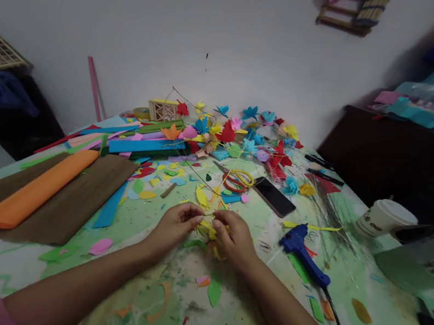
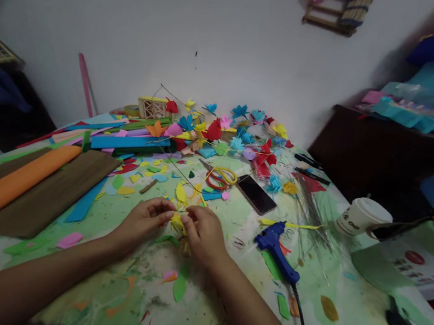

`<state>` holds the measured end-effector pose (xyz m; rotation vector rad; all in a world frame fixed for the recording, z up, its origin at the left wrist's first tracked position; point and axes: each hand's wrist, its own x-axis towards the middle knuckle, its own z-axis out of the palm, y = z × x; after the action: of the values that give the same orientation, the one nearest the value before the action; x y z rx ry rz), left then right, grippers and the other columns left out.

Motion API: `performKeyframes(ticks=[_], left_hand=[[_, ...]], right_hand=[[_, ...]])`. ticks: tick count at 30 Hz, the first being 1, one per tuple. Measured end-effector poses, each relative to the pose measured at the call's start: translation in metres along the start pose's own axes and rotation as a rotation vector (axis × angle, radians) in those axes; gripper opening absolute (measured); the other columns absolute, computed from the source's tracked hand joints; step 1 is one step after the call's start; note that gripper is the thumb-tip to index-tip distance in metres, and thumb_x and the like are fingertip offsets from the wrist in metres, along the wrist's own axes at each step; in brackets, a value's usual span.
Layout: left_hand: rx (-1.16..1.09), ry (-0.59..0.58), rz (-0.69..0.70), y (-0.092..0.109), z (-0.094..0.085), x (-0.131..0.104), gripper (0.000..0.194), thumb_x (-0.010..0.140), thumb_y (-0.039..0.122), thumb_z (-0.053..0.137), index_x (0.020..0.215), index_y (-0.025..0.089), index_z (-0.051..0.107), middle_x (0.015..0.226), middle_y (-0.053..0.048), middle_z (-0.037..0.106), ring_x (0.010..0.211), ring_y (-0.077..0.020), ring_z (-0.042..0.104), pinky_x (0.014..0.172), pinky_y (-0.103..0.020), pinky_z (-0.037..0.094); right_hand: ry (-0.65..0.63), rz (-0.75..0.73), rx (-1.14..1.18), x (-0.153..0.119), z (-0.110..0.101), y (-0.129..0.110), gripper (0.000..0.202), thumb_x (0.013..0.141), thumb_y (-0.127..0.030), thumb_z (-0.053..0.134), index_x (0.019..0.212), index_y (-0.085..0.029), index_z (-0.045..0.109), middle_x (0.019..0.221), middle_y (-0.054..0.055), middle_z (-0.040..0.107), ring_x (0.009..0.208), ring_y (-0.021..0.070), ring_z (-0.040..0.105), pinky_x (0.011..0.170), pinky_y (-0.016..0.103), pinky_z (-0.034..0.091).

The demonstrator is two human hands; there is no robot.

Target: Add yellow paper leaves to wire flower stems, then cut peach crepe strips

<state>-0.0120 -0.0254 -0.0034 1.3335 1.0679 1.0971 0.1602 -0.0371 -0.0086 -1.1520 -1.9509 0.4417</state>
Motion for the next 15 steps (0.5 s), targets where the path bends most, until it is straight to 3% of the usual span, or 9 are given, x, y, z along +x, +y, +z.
performKeyframes(ticks=[5,10,13,15], left_hand=[[-0.037,-0.035,0.006,-0.006,0.004,-0.004,0.017,0.070,0.027,0.069,0.080,0.015,0.064,0.075,0.000,0.062,0.069,-0.0108,0.054,0.064,-0.021,0.042],[-0.383,0.025,-0.128,-0.003,0.003,0.000,0.024,0.065,0.026,0.076,0.079,0.014,0.062,0.065,0.003,0.055,0.053,-0.0041,0.044,0.051,-0.015,0.035],[-0.660,-0.079,-0.236,0.001,0.002,0.000,0.024,0.066,0.026,0.077,0.074,0.012,0.059,0.062,0.003,0.050,0.050,-0.0024,0.041,0.049,-0.013,0.032],[-0.778,-0.208,-0.281,0.004,0.002,-0.002,0.025,0.074,0.031,0.071,0.067,0.012,0.056,0.057,0.004,0.046,0.048,-0.0027,0.038,0.046,-0.013,0.030]], right_hand=[[-0.191,0.039,0.000,-0.003,0.006,-0.007,0.024,0.085,-0.023,0.049,0.063,-0.018,0.055,0.059,-0.001,0.055,0.057,0.0120,0.048,0.055,0.023,0.033],[-0.060,0.171,-0.124,0.002,0.001,0.003,0.028,0.086,-0.024,0.047,0.060,-0.018,0.053,0.056,-0.001,0.052,0.055,0.0134,0.046,0.053,0.025,0.031],[0.069,0.112,-0.226,0.004,-0.002,0.010,0.013,0.083,-0.022,0.052,0.076,-0.017,0.061,0.074,0.006,0.061,0.074,0.0195,0.052,0.067,0.030,0.038],[0.155,0.031,-0.253,0.003,-0.003,0.010,0.014,0.081,-0.022,0.056,0.092,-0.016,0.063,0.091,0.009,0.062,0.088,0.0232,0.051,0.078,0.035,0.038]])
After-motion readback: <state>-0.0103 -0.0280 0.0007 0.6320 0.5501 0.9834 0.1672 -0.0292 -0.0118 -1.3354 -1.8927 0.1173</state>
